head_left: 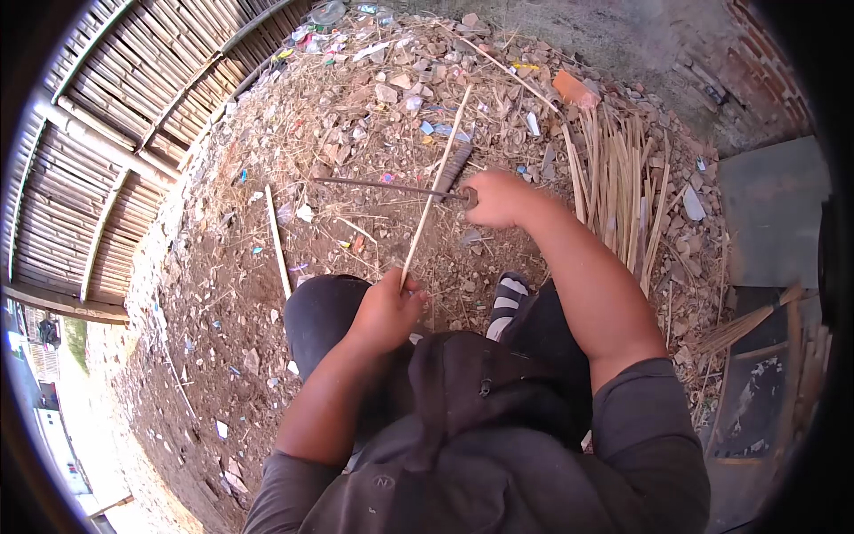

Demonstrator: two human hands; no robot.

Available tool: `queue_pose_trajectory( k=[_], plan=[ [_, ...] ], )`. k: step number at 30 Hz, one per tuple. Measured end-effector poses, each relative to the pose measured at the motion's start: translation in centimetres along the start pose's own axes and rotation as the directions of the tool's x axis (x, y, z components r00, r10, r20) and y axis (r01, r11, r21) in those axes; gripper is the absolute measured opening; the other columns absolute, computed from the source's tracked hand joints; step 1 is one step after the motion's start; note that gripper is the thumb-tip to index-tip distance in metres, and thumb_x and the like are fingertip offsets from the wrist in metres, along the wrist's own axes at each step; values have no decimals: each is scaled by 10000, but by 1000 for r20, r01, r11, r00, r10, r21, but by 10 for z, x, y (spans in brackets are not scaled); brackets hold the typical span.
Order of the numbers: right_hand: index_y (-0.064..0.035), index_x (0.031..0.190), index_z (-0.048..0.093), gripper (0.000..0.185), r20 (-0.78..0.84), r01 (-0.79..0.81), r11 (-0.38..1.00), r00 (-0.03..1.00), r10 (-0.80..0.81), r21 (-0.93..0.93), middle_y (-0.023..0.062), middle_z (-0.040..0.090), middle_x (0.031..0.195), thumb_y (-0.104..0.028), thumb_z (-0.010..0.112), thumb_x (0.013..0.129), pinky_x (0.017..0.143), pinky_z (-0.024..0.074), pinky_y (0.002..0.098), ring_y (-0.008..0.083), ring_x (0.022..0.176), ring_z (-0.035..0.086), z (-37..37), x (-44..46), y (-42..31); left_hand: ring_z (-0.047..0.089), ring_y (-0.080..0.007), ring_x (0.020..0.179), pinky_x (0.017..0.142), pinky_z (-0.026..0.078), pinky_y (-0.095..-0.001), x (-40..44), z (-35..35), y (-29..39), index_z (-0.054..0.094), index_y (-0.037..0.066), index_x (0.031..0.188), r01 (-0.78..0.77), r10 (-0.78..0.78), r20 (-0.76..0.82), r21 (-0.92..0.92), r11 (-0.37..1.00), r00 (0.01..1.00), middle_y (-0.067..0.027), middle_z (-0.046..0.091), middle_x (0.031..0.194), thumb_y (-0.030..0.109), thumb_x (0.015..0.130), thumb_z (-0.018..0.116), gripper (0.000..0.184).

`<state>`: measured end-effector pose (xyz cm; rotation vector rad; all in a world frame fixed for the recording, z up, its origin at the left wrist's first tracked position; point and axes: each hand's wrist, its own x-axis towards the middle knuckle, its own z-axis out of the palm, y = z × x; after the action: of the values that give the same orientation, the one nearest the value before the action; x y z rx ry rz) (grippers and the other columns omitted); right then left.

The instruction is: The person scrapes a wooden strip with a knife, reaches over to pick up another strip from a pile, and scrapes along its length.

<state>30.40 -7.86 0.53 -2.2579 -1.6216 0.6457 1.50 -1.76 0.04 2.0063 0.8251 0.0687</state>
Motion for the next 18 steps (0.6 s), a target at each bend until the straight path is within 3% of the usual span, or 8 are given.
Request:
queue_pose_trajectory(
  k=[3, 6, 7, 10, 14, 15, 18],
  plan=[
    [-64, 1010, 716, 325, 27, 59, 993, 998, -56, -106, 194, 714, 910, -213, 681, 724, 777, 556, 483, 401, 879, 690, -18, -24, -45, 645, -241, 662, 630, 498, -371, -1, 0, 5, 543, 9, 987, -34, 34, -4, 39, 999, 999, -127, 633, 725, 174, 917, 706, 242],
    [-75, 988, 717, 292, 102, 75, 992, 993, -65, -99, 188, 715, 914, -210, 679, 733, 772, 555, 495, 391, 874, 695, -9, -5, -24, 641, -245, 652, 618, 491, -378, 1, -2, 5, 542, 14, 989, 10, -10, 6, 57, 998, 1000, -130, 633, 720, 169, 919, 699, 231],
    [-54, 912, 716, 247, 61, 59, 998, 996, -57, -30, 193, 693, 804, -197, 700, 711, 748, 546, 481, 401, 811, 684, -2, -1, -22, 639, -248, 648, 615, 489, -382, 5, -4, 8, 542, 15, 989, 22, -22, 4, 57, 998, 1000, -131, 632, 719, 168, 920, 696, 228],
    [-57, 884, 712, 228, -92, 58, 998, 994, -59, -11, 193, 689, 785, -202, 700, 708, 738, 545, 482, 401, 803, 685, -3, -15, -37, 637, -268, 637, 611, 487, -393, 3, 0, -3, 549, 17, 992, -43, 43, -55, -7, 999, 998, -143, 632, 715, 165, 915, 695, 222],
    [-75, 944, 724, 245, 44, 85, 984, 996, -79, -157, 176, 716, 856, -206, 655, 749, 781, 558, 494, 372, 872, 706, -11, -18, -38, 628, -261, 625, 608, 484, -389, -3, 3, -4, 553, 14, 985, -66, 68, -50, 48, 997, 996, -128, 625, 706, 167, 916, 697, 221],
    [-74, 942, 724, 248, -34, -39, 999, 999, 38, -27, 183, 718, 865, -212, 660, 747, 787, 558, 491, 371, 877, 707, -6, -5, -20, 627, -260, 623, 609, 485, -387, -3, 1, -2, 553, 14, 984, -28, 30, -35, 61, 998, 999, -125, 624, 704, 167, 916, 698, 221],
    [-76, 935, 726, 251, -233, -71, 994, 968, 89, 83, 187, 721, 877, -220, 668, 737, 792, 560, 486, 373, 878, 707, -6, 1, 1, 621, -253, 613, 605, 483, -381, 1, -1, 3, 553, 13, 983, -44, 47, -35, 64, 997, 998, -115, 618, 691, 168, 919, 700, 223]
  ],
)
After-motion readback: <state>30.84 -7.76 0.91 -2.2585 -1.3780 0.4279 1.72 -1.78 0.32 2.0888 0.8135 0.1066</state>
